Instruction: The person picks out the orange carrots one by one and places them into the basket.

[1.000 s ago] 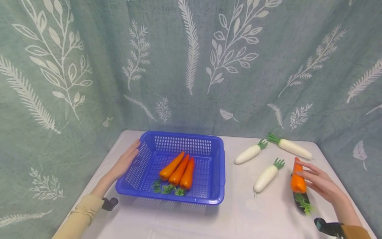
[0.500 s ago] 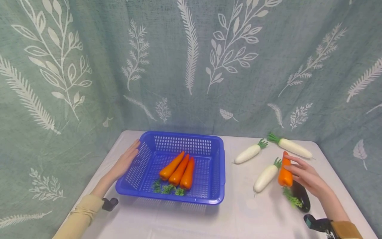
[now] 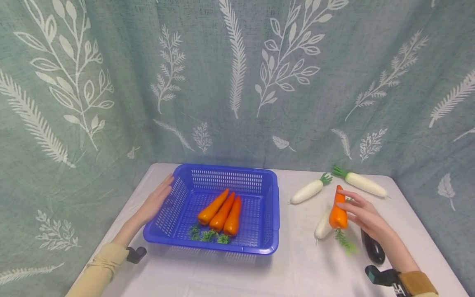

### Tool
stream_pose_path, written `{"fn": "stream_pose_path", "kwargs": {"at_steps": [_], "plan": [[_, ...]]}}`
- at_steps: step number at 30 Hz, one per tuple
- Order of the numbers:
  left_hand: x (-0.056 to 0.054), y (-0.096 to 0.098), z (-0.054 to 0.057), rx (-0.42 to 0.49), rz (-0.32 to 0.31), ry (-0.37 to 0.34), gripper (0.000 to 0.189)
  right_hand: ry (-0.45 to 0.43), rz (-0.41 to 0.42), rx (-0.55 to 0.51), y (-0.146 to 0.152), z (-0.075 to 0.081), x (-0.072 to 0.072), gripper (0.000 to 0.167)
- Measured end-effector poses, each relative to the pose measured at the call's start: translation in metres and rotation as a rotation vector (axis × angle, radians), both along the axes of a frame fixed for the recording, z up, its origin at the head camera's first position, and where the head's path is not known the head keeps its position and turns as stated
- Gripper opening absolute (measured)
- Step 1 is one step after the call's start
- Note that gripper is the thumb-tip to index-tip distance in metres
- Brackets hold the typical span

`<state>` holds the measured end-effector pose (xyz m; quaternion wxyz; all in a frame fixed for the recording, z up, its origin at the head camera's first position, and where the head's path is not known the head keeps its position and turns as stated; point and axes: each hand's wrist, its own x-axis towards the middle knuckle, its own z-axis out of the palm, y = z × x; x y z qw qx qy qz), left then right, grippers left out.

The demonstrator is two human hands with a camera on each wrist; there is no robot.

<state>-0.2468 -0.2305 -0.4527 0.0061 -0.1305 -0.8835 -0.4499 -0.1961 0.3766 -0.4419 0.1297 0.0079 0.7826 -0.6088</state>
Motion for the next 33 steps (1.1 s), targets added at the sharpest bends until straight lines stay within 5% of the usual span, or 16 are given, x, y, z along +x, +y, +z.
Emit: {"fn": "stream_pose_path", "kwargs": {"at_steps": [9,33], "plan": [[-0.001,0.000,-0.002,-0.001,-0.002,0.037,0.053,0.004,-0.005,-0.029,-0.025,0.004,-0.004,0.034],[0.000,-0.001,-0.002,-0.006,-0.003,0.029,0.053,-0.012,-0.077,-0.356,-0.086,0.011,-0.008,0.031]]}}
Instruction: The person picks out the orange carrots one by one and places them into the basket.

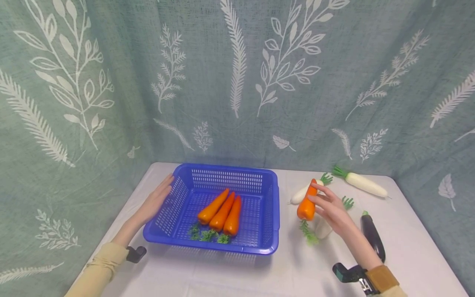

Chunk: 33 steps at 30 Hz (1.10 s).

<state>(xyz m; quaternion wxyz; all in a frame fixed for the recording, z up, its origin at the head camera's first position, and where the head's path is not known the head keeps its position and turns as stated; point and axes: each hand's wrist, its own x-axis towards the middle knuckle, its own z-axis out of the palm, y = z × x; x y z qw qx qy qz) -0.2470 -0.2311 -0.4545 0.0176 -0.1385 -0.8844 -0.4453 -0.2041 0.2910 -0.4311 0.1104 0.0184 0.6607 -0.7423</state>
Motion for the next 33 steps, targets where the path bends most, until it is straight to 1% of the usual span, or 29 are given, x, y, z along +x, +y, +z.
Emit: {"fn": "stream_pose_path", "kwargs": {"at_steps": [3,8,13,15,18,21,23,26,28,33], "plan": [[0.000,0.001,0.001,0.000,-0.002,-0.005,0.053,-0.004,-0.013,-0.011,-0.009,0.000,0.000,0.031],[0.000,0.001,0.002,-0.001,-0.003,-0.012,0.053,-0.001,-0.023,-0.006,-0.023,0.001,0.001,0.037],[-0.001,0.000,0.003,-0.001,-0.002,-0.015,0.053,0.001,-0.023,0.018,-0.036,0.004,0.000,0.049],[-0.001,0.000,0.003,0.000,-0.002,-0.015,0.053,0.000,-0.017,0.045,-0.040,0.005,0.000,0.054],[0.000,0.000,0.003,0.009,-0.008,0.001,0.054,-0.002,-0.009,0.050,-0.046,0.005,-0.002,0.057],[0.002,0.000,0.003,0.025,-0.009,0.033,0.057,-0.005,-0.009,0.023,-0.052,0.006,-0.002,0.055],[0.003,0.000,0.004,0.037,-0.013,0.040,0.057,-0.008,-0.011,-0.009,-0.057,0.007,-0.003,0.053],[0.003,0.001,0.004,0.036,-0.011,0.026,0.057,-0.006,-0.020,-0.055,-0.064,0.009,-0.003,0.049],[0.001,0.001,0.004,0.027,-0.010,0.001,0.056,-0.002,-0.023,-0.078,-0.069,0.011,-0.003,0.048],[0.001,0.000,0.004,-0.006,-0.002,-0.024,0.054,-0.008,-0.028,-0.110,-0.080,0.013,-0.005,0.049]]}}
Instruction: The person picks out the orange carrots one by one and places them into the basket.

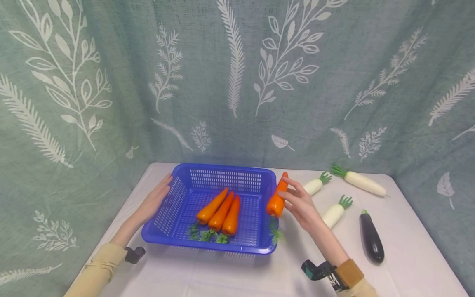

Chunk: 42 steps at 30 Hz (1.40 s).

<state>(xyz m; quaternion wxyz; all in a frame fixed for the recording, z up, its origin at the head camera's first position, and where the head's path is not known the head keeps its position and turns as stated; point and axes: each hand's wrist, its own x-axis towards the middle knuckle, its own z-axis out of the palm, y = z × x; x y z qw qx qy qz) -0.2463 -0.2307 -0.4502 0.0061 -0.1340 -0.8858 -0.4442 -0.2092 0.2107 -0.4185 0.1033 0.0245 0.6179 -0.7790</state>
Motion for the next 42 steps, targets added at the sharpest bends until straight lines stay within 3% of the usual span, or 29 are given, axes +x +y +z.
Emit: {"fn": "stream_pose_path", "kwargs": {"at_steps": [17,29,42], "plan": [[0.000,0.000,0.000,0.016,-0.010,0.012,0.052,0.056,-0.009,-0.074,-0.041,-0.005,-0.003,0.050],[0.001,0.000,0.003,0.021,-0.011,-0.002,0.053,0.066,-0.016,-0.004,-0.066,-0.014,-0.005,0.057],[0.000,0.000,0.002,0.031,-0.022,0.008,0.052,0.101,-0.107,-0.018,-0.091,-0.023,-0.004,0.055]]}}
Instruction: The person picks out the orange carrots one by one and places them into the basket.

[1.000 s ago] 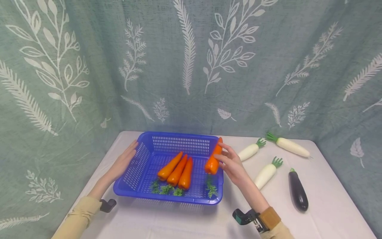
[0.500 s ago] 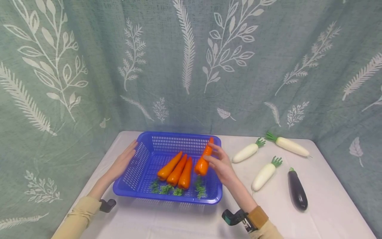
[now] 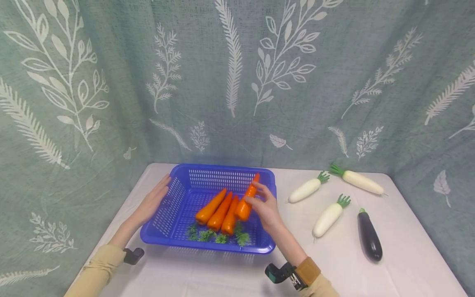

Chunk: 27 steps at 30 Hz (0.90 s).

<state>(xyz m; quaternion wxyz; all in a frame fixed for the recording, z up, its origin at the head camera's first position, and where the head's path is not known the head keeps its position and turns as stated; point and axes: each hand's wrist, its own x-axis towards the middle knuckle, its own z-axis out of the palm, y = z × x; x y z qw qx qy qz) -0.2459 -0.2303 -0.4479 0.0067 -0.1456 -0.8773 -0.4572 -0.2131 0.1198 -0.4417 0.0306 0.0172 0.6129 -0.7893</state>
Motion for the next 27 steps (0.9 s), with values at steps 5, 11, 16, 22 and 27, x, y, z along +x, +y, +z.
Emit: {"fn": "stream_pose_path", "kwargs": {"at_steps": [5,11,16,22,27], "plan": [[0.000,0.000,0.001,0.000,0.005,0.000,0.052,-0.028,-0.036,0.016,-0.010,-0.002,0.000,0.055],[-0.001,0.000,-0.001,-0.005,0.011,-0.005,0.052,-0.072,-0.051,0.035,-0.016,-0.008,0.002,0.054],[0.001,0.000,0.001,-0.005,0.013,-0.006,0.053,-0.120,-0.045,0.111,-0.018,-0.011,0.003,0.053],[0.000,0.000,0.001,0.003,0.009,-0.004,0.053,-0.182,-0.042,0.235,-0.019,-0.013,0.003,0.054],[-0.001,0.001,-0.002,-0.014,0.015,0.003,0.052,-0.214,-0.029,0.334,-0.022,-0.016,0.003,0.054]]}}
